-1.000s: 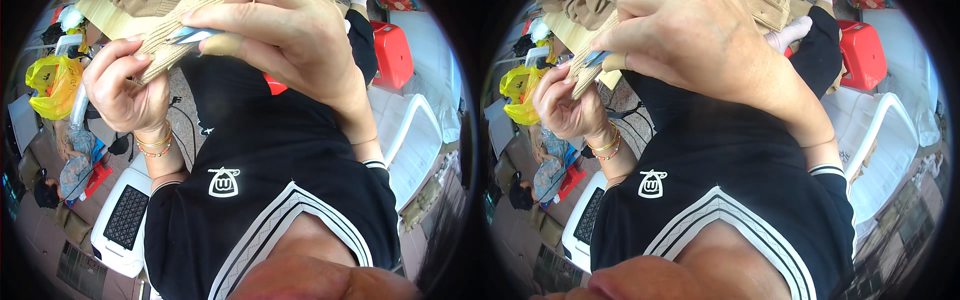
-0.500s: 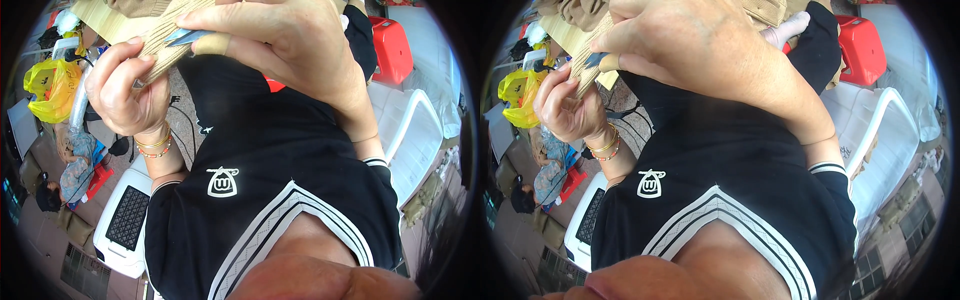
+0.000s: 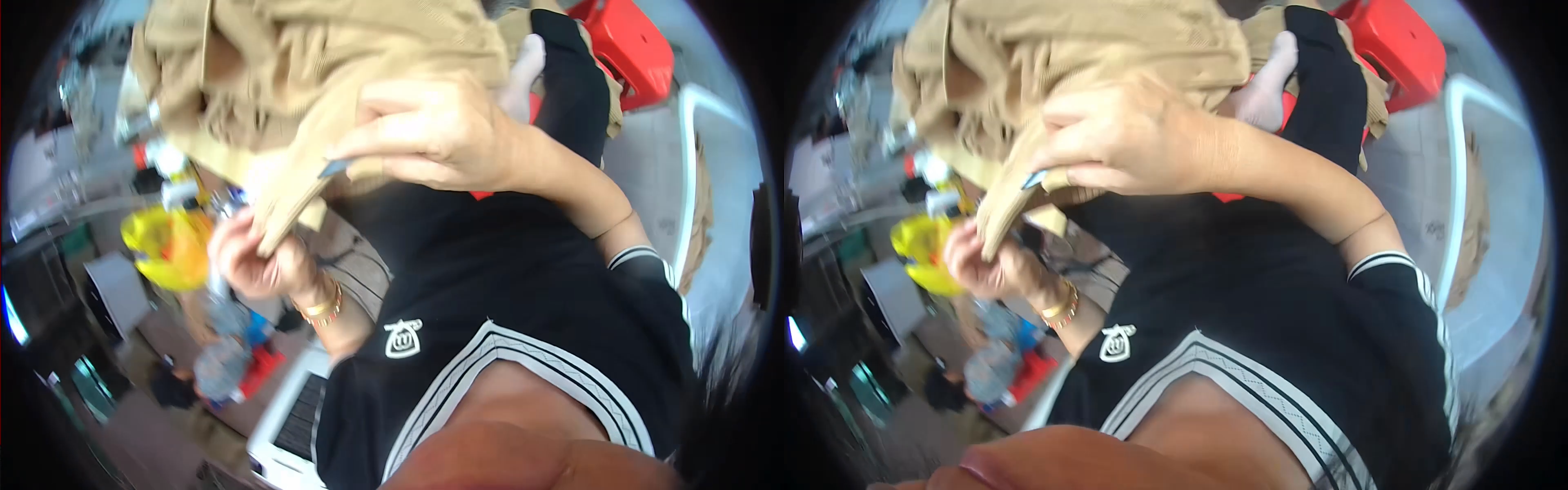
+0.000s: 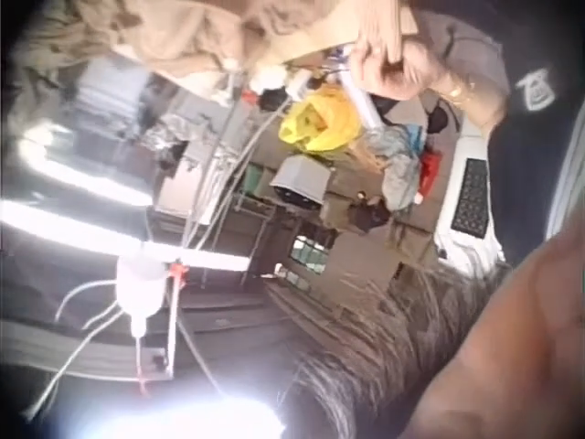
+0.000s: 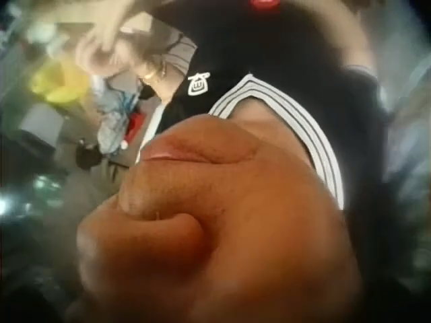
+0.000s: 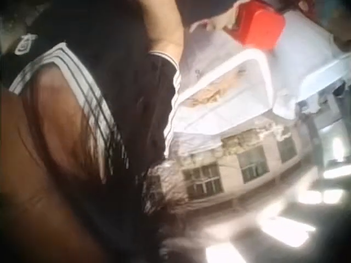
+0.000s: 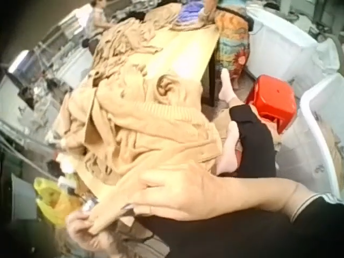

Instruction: Trim loose threads from around the buttons of a beige knit cardigan using thread snips.

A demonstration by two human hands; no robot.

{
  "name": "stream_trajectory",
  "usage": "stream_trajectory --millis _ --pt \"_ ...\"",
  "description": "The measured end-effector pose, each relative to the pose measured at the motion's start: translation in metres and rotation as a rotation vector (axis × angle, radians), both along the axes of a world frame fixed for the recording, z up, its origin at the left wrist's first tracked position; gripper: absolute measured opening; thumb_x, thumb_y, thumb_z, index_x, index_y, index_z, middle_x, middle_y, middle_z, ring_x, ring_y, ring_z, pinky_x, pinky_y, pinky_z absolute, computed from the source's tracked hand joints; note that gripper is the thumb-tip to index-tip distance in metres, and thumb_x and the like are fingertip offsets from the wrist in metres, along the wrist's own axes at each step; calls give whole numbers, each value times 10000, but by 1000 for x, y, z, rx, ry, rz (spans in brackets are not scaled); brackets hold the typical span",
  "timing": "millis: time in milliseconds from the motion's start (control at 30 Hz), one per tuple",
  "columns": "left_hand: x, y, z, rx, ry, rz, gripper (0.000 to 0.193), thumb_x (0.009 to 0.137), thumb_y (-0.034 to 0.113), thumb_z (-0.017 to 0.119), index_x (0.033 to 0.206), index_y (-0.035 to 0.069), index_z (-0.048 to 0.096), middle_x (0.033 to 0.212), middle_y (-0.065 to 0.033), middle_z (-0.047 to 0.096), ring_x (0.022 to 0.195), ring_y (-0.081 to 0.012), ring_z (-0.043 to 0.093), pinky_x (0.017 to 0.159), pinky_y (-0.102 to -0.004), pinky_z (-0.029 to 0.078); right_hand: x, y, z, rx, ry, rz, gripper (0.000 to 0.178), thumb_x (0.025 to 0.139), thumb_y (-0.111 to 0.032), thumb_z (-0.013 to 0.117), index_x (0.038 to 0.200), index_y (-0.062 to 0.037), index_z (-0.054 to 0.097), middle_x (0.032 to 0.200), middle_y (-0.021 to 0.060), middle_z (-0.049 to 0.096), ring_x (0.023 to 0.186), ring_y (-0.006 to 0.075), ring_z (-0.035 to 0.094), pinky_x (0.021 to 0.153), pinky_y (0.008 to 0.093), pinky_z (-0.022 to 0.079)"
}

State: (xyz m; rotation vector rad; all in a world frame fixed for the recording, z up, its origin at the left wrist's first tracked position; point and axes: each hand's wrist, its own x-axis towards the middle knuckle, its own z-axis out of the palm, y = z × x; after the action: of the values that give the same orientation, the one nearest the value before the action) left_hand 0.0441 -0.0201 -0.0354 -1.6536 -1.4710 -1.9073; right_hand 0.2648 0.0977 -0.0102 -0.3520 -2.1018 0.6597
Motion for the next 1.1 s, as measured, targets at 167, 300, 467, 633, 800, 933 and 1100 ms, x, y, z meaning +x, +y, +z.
stream_trajectory --millis 167,300,467,633,800,933,1100 --pt "-10 42 29 -36 -519 -242 227 887 -103 577 1033 38 475 1074 -93 534 1013 -190 560 936 -342 516 72 12 -23 -505 63 -129 294 891 -111 692 1181 -66 701 938 48 653 864 111 639 742 263 496" --pt "26 108 52 -554 -8 -241 832 770 18 827 1443 -9 338 1434 -172 402 1365 -279 391 1131 -399 354 122 16 -62 -772 266 -229 421 919 -66 684 1320 15 583 1151 35 627 1099 106 574 967 269 460" --pt "61 193 81 -832 1049 -318 1061 648 381 875 1522 107 340 1547 -203 356 1469 -363 261 1204 -500 188 174 6 -99 -927 112 -401 392 916 -80 681 1296 -16 610 922 -50 569 842 39 501 772 207 421" --pt "41 252 81 -1320 1355 -96 1056 590 550 861 1471 137 450 1256 -176 650 1259 -320 551 1150 -503 276 182 0 -170 -965 222 -415 356 870 -104 729 1211 -28 662 712 -88 507 628 9 418 546 216 347" --pt "52 220 109 -1001 1318 -339 312 738 44 641 1048 33 673 975 -221 673 983 -371 636 846 -434 501 199 -7 -185 -971 193 -548 358 883 -146 713 1210 -13 657 694 -64 515 621 28 440 553 238 364" --pt "18 207 171 -1091 1086 -333 359 663 -64 647 1016 -37 585 981 -223 617 967 -414 592 855 -442 477 201 -7 -199 -926 174 -581 348 869 -121 695 1204 -33 662 680 -42 508 613 46 446 556 257 376" --pt "-63 162 307 -749 785 -310 529 774 -21 588 1298 -77 541 1214 -139 617 1171 -241 574 1032 -322 425 192 -4 -202 -867 150 -534 347 862 -100 683 1206 -60 667 648 -30 490 585 60 432 544 266 372"
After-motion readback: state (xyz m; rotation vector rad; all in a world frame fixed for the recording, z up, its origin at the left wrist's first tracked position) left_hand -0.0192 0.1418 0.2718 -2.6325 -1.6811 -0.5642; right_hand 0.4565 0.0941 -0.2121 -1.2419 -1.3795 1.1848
